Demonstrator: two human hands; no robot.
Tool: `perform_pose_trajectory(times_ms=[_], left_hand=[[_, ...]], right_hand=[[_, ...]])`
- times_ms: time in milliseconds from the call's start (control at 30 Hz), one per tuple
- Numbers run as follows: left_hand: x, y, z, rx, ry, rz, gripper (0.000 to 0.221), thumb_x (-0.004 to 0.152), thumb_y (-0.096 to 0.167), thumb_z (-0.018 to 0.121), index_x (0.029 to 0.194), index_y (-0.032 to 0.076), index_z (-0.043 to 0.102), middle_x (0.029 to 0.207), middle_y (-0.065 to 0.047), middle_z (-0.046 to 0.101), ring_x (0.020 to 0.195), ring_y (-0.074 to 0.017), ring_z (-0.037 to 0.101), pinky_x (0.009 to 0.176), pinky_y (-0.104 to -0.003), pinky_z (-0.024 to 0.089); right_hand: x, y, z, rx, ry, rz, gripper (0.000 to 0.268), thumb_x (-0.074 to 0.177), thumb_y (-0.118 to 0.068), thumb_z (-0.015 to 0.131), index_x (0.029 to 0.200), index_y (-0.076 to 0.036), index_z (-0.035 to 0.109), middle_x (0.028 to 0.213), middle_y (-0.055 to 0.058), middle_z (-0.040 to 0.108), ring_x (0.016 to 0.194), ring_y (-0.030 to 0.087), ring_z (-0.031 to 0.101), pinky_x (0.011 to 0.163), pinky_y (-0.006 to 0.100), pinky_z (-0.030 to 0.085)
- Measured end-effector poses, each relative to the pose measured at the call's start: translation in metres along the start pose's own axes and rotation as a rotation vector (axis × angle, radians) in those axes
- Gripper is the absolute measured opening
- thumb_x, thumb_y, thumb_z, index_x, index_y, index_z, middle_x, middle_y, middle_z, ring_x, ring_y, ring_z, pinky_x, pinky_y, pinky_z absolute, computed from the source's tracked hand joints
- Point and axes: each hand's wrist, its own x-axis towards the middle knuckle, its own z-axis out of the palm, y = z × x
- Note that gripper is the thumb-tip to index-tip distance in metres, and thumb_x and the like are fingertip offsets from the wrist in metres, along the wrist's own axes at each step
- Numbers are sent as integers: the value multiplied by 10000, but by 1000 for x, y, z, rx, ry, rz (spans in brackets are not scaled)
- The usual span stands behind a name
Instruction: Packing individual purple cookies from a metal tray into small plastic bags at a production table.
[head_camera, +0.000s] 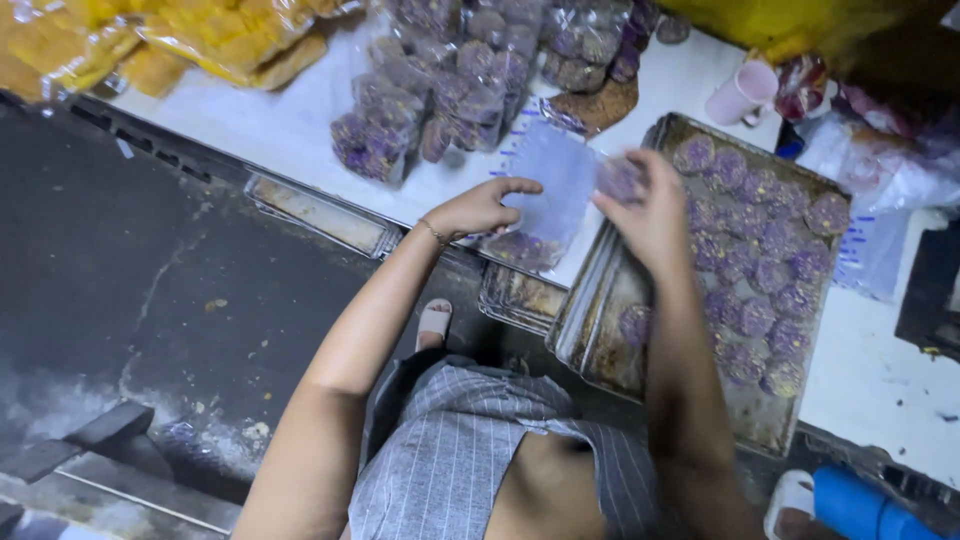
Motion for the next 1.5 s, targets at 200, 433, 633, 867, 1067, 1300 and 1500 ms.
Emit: perform_pose_trajectory(times_ms=[200,433,633,867,1067,1300,1500], left_hand=[[-45,-4,8,88,-86,94,683,780,54,581,1461,22,552,1380,-315,575,1017,-349,664,831,-443,579],[-134,77,3,335,49,136,666,778,-40,495,1417,118,603,1417,-148,600,1271,-390,597,1052,-473,491],[-140,64,-35,509,-39,-39,566,799,-4,534,1348,65,652,1299,-202,669,1179,-424,642,993,-497,518],[-132,106,-28,515,-74,-23,608,795,-4,521,1399,22,584,1395,-237,603,1278,-453,567,1071,-539,455],[-63,73,1,398,-105,50,565,837,-19,482,1393,-14,581,1403,-252,587,1299,-467,545,1090,-545,432],[-50,67,29,354,-84,27,587,861,-44,487,1446,-16,534,1445,-253,545,1374,-463,469,1121,-564,383],[-47,69,27,350,-98,28,577,850,-82,490,1426,-72,524,1444,-299,537,1396,-483,438,1154,-571,348]], right_hand=[[-66,-31,-46,-682,-483,558,706,686,-323,923,1249,-5,637,1111,317,718,1133,509,670,973,588,510],[-12,6,97,-402,-54,247,358,959,-267,764,1286,-134,706,1237,121,631,1198,365,615,1012,450,475],[32,16,236,-440,-613,51,578,728,4,718,1287,-135,671,1410,206,547,1308,495,517,1079,508,469],[-11,-13,-9,-475,-134,367,725,696,-113,922,1352,-18,630,1198,258,612,1166,498,589,1012,536,450],[-20,-8,-47,-466,-483,549,395,924,-197,710,1317,-166,723,1394,255,626,1259,512,588,1065,570,451],[-60,50,-17,-746,-617,597,712,768,-316,824,1438,-313,585,1292,203,613,1137,450,689,975,532,533],[-27,30,-26,-354,-368,423,765,678,-260,957,1370,-219,634,1187,234,593,1185,491,620,1008,508,497]])
